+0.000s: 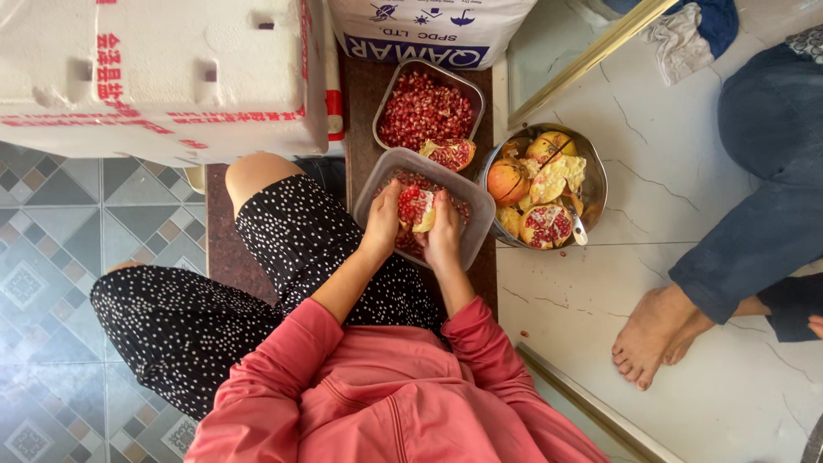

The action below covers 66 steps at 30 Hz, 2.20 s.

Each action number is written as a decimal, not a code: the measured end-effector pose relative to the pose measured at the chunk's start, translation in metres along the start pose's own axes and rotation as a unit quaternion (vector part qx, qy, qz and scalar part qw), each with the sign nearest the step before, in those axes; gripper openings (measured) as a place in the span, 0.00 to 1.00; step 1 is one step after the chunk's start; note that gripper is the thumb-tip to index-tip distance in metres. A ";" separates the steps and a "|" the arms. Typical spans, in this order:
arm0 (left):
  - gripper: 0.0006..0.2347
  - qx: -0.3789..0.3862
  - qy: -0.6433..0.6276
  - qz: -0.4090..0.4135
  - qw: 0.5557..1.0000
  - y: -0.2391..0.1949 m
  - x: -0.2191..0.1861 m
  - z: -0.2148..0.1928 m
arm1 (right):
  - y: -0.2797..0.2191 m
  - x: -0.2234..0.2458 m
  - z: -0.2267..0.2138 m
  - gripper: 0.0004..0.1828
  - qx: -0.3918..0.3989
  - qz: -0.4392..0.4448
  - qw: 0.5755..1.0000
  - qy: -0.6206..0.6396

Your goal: The person sits on the floor and manually separates pomegranate seeds from the fruit's white pith. They place the extracted seeds into a clear plastic container and discard the pith into a metal bowl. The process is repetitive and involves handling multiple pomegranate sections.

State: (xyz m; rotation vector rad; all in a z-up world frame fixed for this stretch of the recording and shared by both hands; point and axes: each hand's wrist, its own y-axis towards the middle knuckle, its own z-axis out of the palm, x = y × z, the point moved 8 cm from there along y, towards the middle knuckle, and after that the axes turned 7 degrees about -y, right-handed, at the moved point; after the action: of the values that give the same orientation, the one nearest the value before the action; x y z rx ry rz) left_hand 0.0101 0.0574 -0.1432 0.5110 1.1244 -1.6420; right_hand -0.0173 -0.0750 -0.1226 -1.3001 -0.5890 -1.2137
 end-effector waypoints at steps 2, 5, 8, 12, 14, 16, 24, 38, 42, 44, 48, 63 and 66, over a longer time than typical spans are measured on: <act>0.23 0.009 0.034 -0.039 0.999 -0.001 0.004 -0.004 | 0.001 0.006 0.002 0.22 0.048 -0.023 0.998 -0.021; 0.19 0.056 0.107 0.056 0.991 -0.004 -0.010 0.003 | 0.003 0.013 0.000 0.21 0.090 -0.051 0.993 -0.064; 0.17 0.105 0.123 0.135 0.978 -0.009 -0.018 0.011 | 0.006 0.015 0.003 0.14 0.090 -0.104 0.981 -0.138; 0.18 0.071 0.012 -0.017 0.997 -0.008 -0.011 0.002 | 0.003 0.021 0.003 0.23 0.093 -0.084 0.979 -0.161; 0.19 0.057 0.005 -0.062 0.996 -0.011 -0.016 0.000 | -0.004 0.035 0.007 0.29 0.138 -0.109 0.971 -0.160; 0.20 0.058 -0.002 -0.090 0.994 -0.014 -0.018 0.003 | -0.010 0.043 0.005 0.35 0.163 -0.108 0.968 -0.157; 0.27 0.114 0.224 0.101 0.963 -0.019 -0.049 0.039 | -0.006 0.040 -0.013 0.41 0.121 -0.071 0.951 -0.275; 0.18 0.194 0.351 0.105 0.910 0.013 -0.012 0.031 | 0.010 0.026 -0.024 0.34 0.127 -0.083 0.962 -0.227; 0.18 0.168 0.364 0.133 0.906 0.005 -0.027 0.025 | 0.012 0.031 -0.013 0.34 0.132 -0.081 0.963 -0.222; 0.17 0.170 0.382 0.116 0.901 0.005 -0.030 0.026 | 0.007 0.036 -0.009 0.33 0.139 -0.051 0.971 -0.188; 0.14 0.174 0.393 0.085 0.899 0.002 -0.029 0.031 | -0.002 0.038 -0.018 0.34 0.126 0.032 0.978 -0.162; 0.10 0.140 0.292 0.008 0.946 0.004 -0.022 0.040 | 0.013 0.012 -0.026 0.30 0.117 -0.118 0.967 -0.196; 0.07 0.176 0.176 -0.030 0.968 0.020 0.003 0.032 | 0.013 0.012 -0.032 0.30 0.091 -0.125 0.961 -0.231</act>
State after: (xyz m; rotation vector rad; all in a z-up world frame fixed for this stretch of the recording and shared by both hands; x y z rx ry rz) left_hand 0.0336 0.0275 -0.1394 1.0403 1.1106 -1.8612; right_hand -0.0104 -0.1114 -0.1251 -1.3853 -1.2055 -1.0248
